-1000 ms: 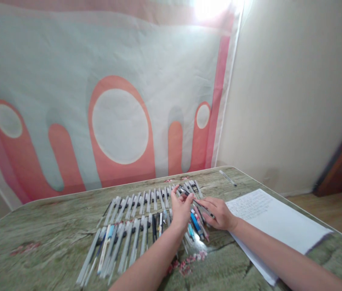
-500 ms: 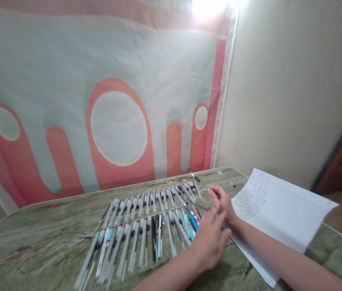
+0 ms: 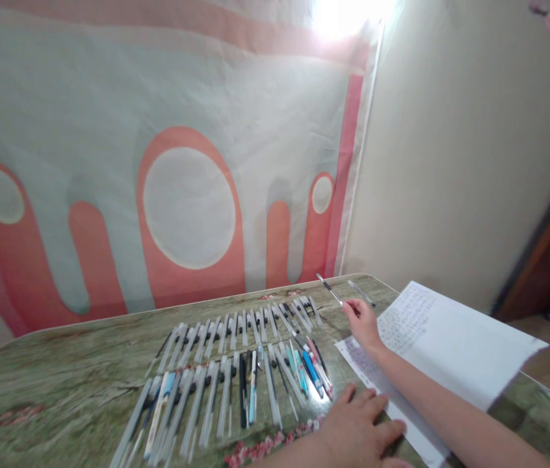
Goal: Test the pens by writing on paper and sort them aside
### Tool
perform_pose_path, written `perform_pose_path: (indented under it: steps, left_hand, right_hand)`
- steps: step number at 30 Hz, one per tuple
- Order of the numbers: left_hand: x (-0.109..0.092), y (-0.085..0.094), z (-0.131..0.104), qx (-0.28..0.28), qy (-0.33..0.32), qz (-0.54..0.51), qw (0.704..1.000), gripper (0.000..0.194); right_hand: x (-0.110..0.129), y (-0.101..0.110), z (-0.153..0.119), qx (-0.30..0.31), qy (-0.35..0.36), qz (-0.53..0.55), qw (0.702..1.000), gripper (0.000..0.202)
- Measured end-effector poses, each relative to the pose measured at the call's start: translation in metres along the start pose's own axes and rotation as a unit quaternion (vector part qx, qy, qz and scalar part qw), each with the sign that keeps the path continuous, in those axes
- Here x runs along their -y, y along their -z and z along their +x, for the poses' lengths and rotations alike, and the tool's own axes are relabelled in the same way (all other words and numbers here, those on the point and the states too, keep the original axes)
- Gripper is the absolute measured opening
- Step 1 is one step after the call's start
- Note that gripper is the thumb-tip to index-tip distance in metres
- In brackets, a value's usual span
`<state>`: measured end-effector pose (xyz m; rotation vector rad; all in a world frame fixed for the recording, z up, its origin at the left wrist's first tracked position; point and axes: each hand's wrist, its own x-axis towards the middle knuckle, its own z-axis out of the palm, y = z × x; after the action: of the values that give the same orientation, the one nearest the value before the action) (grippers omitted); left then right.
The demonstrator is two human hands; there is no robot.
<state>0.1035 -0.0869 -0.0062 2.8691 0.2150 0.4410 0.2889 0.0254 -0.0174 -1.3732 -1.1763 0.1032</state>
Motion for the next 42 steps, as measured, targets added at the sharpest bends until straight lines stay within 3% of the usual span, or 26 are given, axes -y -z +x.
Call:
perform_pose_path:
  steps: [3, 5, 10, 13, 16, 42]
  left_hand:
    - [0.001, -0.001, 0.001, 0.001, -0.007, 0.022, 1.0, 0.059]
    - [0.002, -0.001, 0.002, 0.006, -0.014, 0.039, 0.999, 0.059]
    - [0.001, 0.002, 0.004, 0.001, -0.025, 0.088, 0.996, 0.052]
    - [-0.001, 0.003, 0.005, -0.009, -0.028, 0.124, 0.992, 0.042]
    - [-0.001, 0.003, 0.005, -0.012, -0.035, 0.143, 0.989, 0.034]
    - [-0.001, -0.002, 0.006, -0.01, -0.029, 0.147, 0.989, 0.03]
  right_hand:
    - [-0.013, 0.01, 0.017, 0.013, -0.003, -0.077, 0.997, 0.032]
    - [-0.022, 0.019, 0.03, 0.014, -0.024, -0.187, 0.982, 0.03]
    - [-0.037, 0.035, 0.057, 0.035, -0.03, -0.445, 0.894, 0.024]
    - [-0.042, 0.033, 0.064, 0.044, -0.01, -0.514, 0.856, 0.023]
    - [-0.045, 0.028, 0.065, 0.045, -0.001, -0.544, 0.838, 0.022]
    - [-0.057, 0.029, 0.061, 0.057, -0.013, -0.546, 0.836, 0.022]
